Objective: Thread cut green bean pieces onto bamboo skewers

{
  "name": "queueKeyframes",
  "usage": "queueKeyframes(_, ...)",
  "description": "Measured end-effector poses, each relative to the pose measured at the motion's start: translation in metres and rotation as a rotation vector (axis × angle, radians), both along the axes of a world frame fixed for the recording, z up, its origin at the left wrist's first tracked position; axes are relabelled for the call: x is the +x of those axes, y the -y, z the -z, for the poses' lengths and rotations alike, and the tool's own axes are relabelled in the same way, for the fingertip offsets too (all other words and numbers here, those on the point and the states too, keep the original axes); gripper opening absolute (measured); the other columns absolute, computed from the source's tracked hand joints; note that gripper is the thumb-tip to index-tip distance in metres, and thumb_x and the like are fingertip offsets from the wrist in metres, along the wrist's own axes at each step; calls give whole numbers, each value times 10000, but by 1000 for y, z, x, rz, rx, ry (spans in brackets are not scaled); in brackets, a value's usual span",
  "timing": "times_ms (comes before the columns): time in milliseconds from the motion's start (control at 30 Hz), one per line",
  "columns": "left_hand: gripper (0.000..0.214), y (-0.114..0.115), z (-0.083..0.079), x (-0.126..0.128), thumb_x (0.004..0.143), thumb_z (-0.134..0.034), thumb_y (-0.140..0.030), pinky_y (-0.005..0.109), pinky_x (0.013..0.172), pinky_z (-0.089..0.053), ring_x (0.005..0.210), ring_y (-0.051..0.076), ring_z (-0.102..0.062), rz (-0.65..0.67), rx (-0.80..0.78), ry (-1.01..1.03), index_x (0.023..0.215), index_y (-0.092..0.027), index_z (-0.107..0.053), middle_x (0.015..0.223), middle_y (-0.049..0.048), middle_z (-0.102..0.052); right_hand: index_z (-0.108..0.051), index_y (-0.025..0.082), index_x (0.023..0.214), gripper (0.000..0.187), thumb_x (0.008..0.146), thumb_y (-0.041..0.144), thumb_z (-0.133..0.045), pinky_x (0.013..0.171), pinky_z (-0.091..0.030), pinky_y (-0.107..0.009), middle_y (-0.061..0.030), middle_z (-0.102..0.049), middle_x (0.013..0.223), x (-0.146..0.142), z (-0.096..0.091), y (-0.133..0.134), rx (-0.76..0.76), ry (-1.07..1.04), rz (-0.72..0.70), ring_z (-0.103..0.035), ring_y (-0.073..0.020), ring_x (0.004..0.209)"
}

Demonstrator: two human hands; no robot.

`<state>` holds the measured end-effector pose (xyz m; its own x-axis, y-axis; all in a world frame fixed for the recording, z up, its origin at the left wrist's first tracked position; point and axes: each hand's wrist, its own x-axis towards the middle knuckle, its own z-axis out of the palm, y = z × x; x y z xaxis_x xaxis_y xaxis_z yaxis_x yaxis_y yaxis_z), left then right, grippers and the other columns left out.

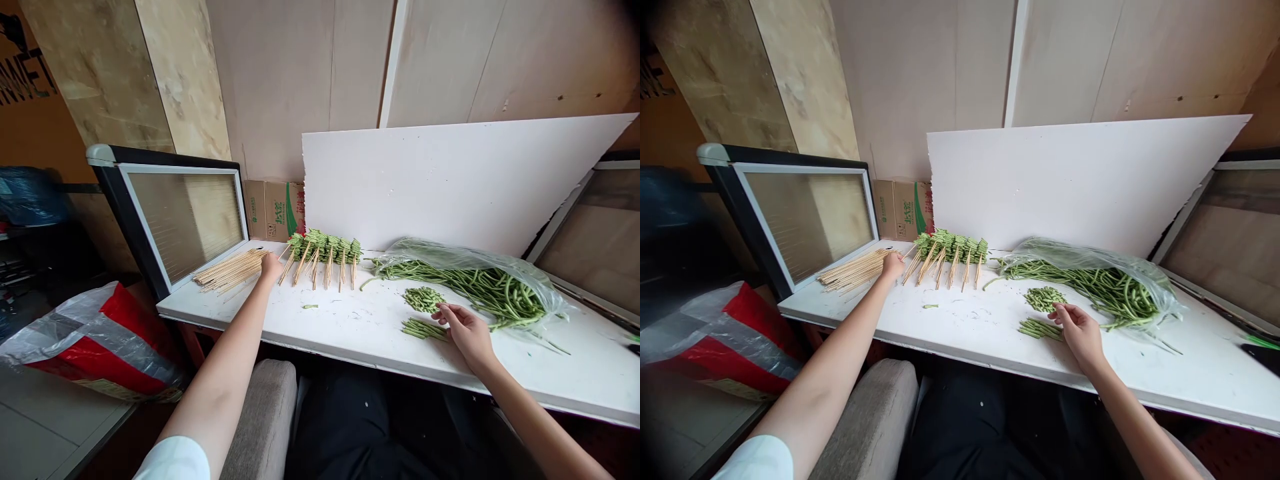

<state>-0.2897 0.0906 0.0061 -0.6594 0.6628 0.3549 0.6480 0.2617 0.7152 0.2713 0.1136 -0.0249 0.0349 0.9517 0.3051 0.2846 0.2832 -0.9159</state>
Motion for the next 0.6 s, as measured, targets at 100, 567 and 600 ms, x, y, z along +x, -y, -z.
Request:
queueKeyframes(100,98,-8,-6,11,785,-663,-45,320,897,-470,1050,272,-687,-31,-64,-4,801,-123,-605,1002,187,-739,-776,180,1005,622,790,758,-695,529,-487,-324,-149,-793,915,0,-1,1,4,19,5,-690,-294,814)
queueKeyframes(567,159,-7,-14,36,781,-688,-104,320,852,-469,1014,273,-679,9,-52,-129,915,-149,-760,1024,150,-783,-784,182,1036,573,801,701,-712,513,-496,-320,-151,-792,900,1,3,-2,13,-4,17,-712,-308,835)
queueKeyframes(600,169,-7,-13,36,787,-680,-110,318,857,-469,1015,270,-678,20,-40,-136,924,-150,-770,1016,144,-784,-783,183,1038,576,801,704,-714,512,-496,-320,-149,-792,897,1,3,-1,10,-8,14,-714,-307,830)
